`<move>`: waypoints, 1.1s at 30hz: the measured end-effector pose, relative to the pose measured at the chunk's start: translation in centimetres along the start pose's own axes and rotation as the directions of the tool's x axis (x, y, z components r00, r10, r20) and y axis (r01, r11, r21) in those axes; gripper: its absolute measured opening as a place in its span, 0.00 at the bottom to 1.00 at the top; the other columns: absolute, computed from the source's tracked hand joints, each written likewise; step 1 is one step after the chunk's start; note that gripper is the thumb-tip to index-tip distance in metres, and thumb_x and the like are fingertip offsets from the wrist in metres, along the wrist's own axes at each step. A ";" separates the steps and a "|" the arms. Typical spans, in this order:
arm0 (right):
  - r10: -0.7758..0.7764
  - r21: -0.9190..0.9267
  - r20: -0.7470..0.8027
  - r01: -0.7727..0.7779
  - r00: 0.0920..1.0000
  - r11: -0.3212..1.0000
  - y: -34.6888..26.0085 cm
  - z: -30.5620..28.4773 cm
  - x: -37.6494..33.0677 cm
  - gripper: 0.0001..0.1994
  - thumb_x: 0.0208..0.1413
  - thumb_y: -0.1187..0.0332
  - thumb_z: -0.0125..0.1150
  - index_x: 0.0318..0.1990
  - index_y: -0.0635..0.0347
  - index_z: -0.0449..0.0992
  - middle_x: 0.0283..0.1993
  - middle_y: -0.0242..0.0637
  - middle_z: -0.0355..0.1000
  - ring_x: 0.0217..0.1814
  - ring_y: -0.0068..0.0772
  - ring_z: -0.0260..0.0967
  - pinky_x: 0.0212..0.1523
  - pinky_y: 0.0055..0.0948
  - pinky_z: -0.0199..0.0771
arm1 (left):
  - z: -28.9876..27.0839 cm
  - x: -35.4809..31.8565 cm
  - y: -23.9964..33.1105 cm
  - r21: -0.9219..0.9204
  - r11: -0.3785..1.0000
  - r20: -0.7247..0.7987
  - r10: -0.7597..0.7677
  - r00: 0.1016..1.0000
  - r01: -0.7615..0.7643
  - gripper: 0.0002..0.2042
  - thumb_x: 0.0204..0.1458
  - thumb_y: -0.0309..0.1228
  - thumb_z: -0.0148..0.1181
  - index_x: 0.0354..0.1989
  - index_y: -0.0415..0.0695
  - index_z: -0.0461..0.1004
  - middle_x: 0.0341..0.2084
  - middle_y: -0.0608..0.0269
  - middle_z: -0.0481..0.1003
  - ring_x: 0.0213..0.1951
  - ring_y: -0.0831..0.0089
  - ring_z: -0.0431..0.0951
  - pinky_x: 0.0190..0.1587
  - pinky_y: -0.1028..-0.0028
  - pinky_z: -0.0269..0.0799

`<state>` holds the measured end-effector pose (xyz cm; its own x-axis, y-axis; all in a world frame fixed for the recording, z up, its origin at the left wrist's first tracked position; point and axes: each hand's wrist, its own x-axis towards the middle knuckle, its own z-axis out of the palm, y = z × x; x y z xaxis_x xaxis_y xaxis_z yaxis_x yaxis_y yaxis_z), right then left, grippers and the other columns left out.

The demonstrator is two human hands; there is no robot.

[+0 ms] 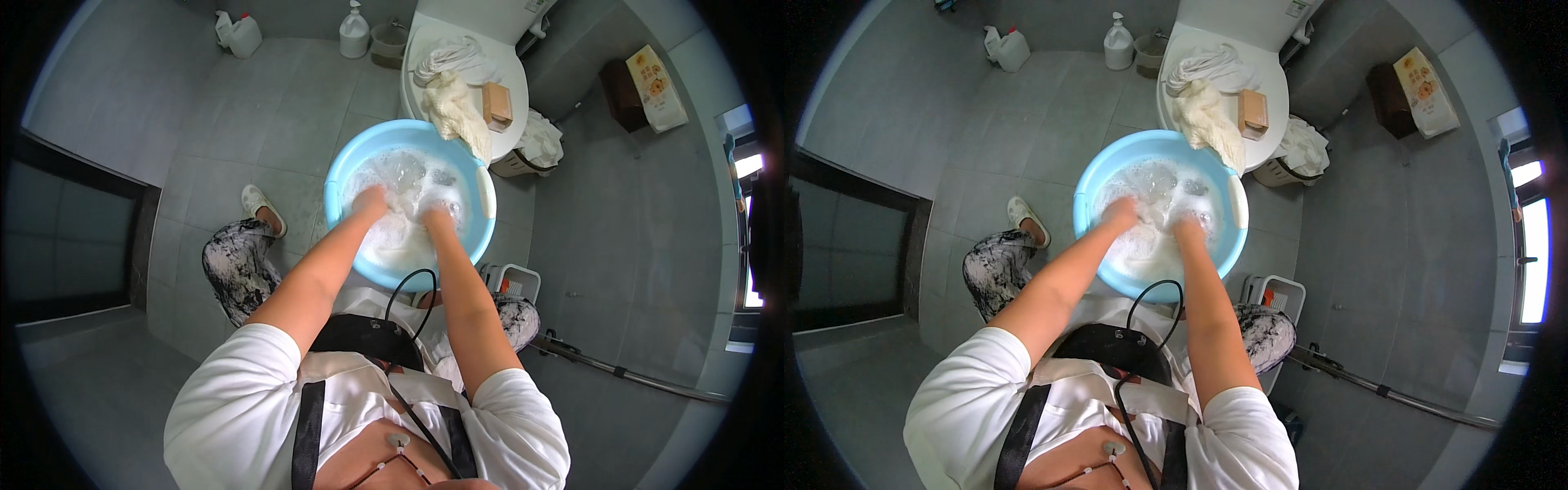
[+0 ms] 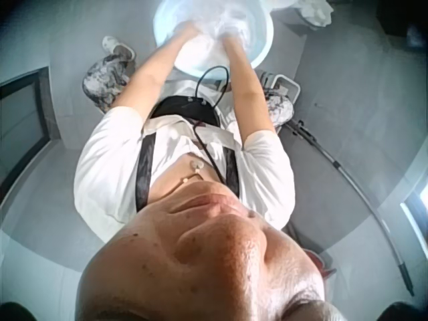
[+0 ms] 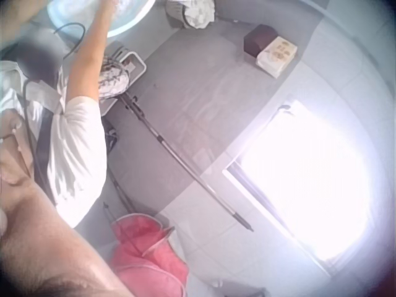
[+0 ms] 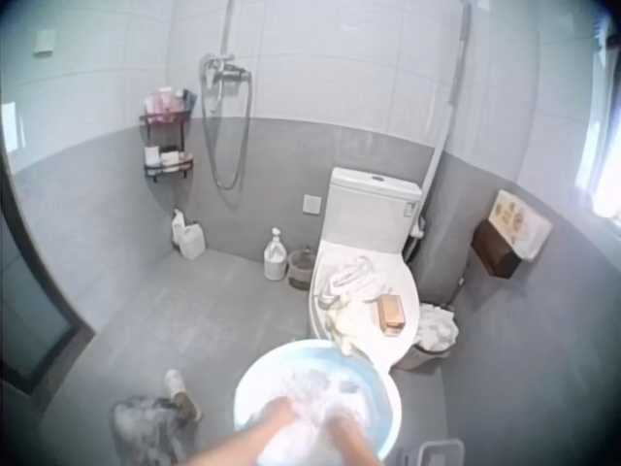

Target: The person washes white fabric by hand in a blue basin filled with soapy water. They rub the cloth against itself, squeeze it, and rotate it throughout the process.

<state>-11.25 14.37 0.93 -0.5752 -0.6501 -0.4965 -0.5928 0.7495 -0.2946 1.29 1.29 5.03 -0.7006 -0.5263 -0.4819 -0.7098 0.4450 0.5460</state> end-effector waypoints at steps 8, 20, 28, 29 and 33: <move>0.219 0.943 -0.005 0.077 0.976 -0.325 1.1 0.3 3.1 0.22 0.44 0.65 0.50 0.49 0.64 0.60 0.43 0.42 0.63 0.42 0.36 0.61 0.43 0.31 0.61 | 1.0 2.4 0.9 -0.970 -0.202 0.124 0.060 0.990 0.134 0.20 0.40 0.32 0.53 0.43 0.38 0.64 0.39 0.53 0.68 0.43 0.59 0.67 0.48 0.61 0.61; -0.198 0.561 -0.526 0.512 0.827 0.651 -9.1 -4.2 -8.3 0.16 0.43 0.60 0.58 0.38 0.58 0.67 0.31 0.49 0.70 0.35 0.45 0.69 0.36 0.35 0.67 | 0.1 -0.3 2.8 -0.963 -0.182 0.189 0.070 0.980 0.199 0.23 0.48 0.51 0.48 0.43 0.45 0.65 0.30 0.62 0.69 0.34 0.71 0.70 0.35 0.70 0.68; -0.009 0.336 -0.610 0.269 0.793 0.902 -8.5 -5.4 -5.9 0.17 0.50 0.53 0.46 0.31 0.58 0.69 0.26 0.53 0.69 0.31 0.55 0.66 0.32 0.44 0.64 | 2.6 0.4 4.8 -0.947 -0.311 0.119 -0.111 0.987 0.079 0.13 0.49 0.42 0.46 0.29 0.44 0.68 0.24 0.63 0.72 0.28 0.68 0.71 0.34 0.70 0.68; 0.044 0.416 -0.563 0.237 0.825 0.878 -7.4 -6.0 -5.5 0.18 0.51 0.52 0.42 0.32 0.58 0.70 0.27 0.53 0.69 0.32 0.56 0.66 0.34 0.46 0.63 | 2.6 0.1 5.1 -0.958 -0.246 0.187 -0.137 0.973 0.149 0.12 0.50 0.39 0.45 0.31 0.44 0.68 0.25 0.62 0.72 0.28 0.68 0.71 0.35 0.69 0.68; 0.047 0.236 -0.518 0.089 0.854 0.968 -4.3 -6.6 -4.7 0.19 0.52 0.50 0.42 0.34 0.57 0.70 0.29 0.51 0.69 0.34 0.55 0.66 0.35 0.44 0.63 | 0.1 -1.6 5.4 -0.992 0.013 0.124 -0.066 0.990 0.125 0.15 0.50 0.41 0.48 0.35 0.40 0.68 0.28 0.62 0.72 0.28 0.71 0.72 0.34 0.71 0.68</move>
<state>-9.73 13.41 9.91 -0.8111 -0.5847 -0.0154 -0.4922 0.6966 -0.5221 -1.40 4.58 8.72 -0.6562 -0.4605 -0.5978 -0.0248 -0.7787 0.6269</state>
